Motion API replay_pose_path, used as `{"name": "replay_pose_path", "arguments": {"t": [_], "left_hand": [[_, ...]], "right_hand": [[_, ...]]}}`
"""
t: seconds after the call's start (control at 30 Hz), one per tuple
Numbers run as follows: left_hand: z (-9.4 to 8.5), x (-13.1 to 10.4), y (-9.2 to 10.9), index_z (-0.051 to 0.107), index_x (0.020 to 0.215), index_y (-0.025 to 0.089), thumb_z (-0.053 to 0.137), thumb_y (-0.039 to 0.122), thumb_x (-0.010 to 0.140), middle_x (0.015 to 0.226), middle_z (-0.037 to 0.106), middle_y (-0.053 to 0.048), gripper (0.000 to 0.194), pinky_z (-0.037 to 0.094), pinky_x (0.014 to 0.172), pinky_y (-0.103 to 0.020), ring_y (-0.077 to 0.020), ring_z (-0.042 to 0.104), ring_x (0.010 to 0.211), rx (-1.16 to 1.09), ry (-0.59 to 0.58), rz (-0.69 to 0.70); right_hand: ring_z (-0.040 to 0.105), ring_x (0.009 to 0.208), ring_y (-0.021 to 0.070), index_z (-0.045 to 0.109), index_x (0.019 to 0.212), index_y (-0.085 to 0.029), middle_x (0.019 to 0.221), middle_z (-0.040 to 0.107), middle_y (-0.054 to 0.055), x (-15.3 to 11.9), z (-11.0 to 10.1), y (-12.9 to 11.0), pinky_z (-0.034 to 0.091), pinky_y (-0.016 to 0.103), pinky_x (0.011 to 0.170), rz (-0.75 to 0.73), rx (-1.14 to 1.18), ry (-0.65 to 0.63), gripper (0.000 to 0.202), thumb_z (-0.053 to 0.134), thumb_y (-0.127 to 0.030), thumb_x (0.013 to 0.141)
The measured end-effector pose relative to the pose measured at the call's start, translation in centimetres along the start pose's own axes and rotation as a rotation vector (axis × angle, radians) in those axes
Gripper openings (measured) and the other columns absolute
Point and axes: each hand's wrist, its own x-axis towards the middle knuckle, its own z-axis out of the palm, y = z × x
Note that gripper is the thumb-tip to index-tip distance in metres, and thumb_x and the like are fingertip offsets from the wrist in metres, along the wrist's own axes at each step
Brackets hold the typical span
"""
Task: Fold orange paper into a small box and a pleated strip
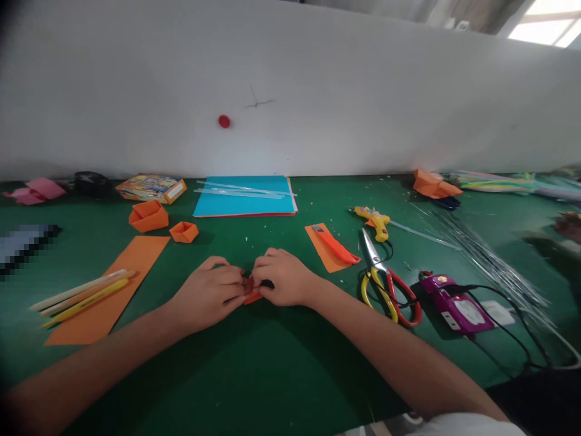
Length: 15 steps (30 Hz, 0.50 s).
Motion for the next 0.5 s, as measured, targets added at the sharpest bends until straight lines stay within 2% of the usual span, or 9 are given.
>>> {"name": "replay_pose_path", "arguments": {"t": [0.1, 0.2, 0.33, 0.5], "left_hand": [[0.0, -0.1, 0.1, 0.073, 0.089, 0.023, 0.049, 0.024, 0.100, 0.088, 0.077, 0.000, 0.026, 0.044, 0.098, -0.042, -0.0179, 0.070, 0.096, -0.017, 0.016, 0.010], [0.0, -0.2, 0.5, 0.075, 0.093, 0.022, 0.046, 0.023, 0.101, 0.091, 0.079, -0.001, 0.030, 0.043, 0.112, -0.045, -0.0198, 0.072, 0.102, 0.005, 0.053, 0.019], [-0.2, -0.1, 0.9, 0.076, 0.089, 0.021, 0.042, 0.024, 0.102, 0.086, 0.079, -0.001, 0.037, 0.038, 0.121, -0.048, -0.0185, 0.074, 0.092, 0.044, 0.055, 0.017], [-0.5, 0.1, 1.0, 0.075, 0.084, 0.023, 0.052, 0.036, 0.098, 0.082, 0.073, 0.000, 0.030, 0.029, 0.125, -0.054, -0.0168, 0.071, 0.083, -0.001, -0.016, -0.073]], "right_hand": [[0.057, 0.089, 0.0198, 0.069, 0.081, -0.021, 0.093, 0.072, 0.003, -0.1, 0.0, 0.2, 0.042, 0.035, 0.081, -0.021, -0.028, -0.002, 0.008, 0.069, -0.014, 0.085], [0.057, 0.087, 0.0191, 0.070, 0.081, -0.022, 0.092, 0.073, 0.003, -0.2, 0.0, 0.3, 0.042, 0.034, 0.080, -0.029, -0.035, -0.003, 0.008, 0.069, -0.016, 0.087], [0.058, 0.086, 0.0187, 0.071, 0.083, -0.022, 0.091, 0.074, 0.003, -0.2, -0.1, 0.1, 0.042, 0.033, 0.079, -0.019, -0.029, -0.006, 0.008, 0.068, -0.017, 0.089], [0.060, 0.088, 0.0191, 0.071, 0.089, -0.022, 0.096, 0.075, 0.003, -0.2, -0.1, -0.3, 0.043, 0.033, 0.079, -0.012, -0.055, -0.012, 0.006, 0.066, -0.017, 0.090]]}}
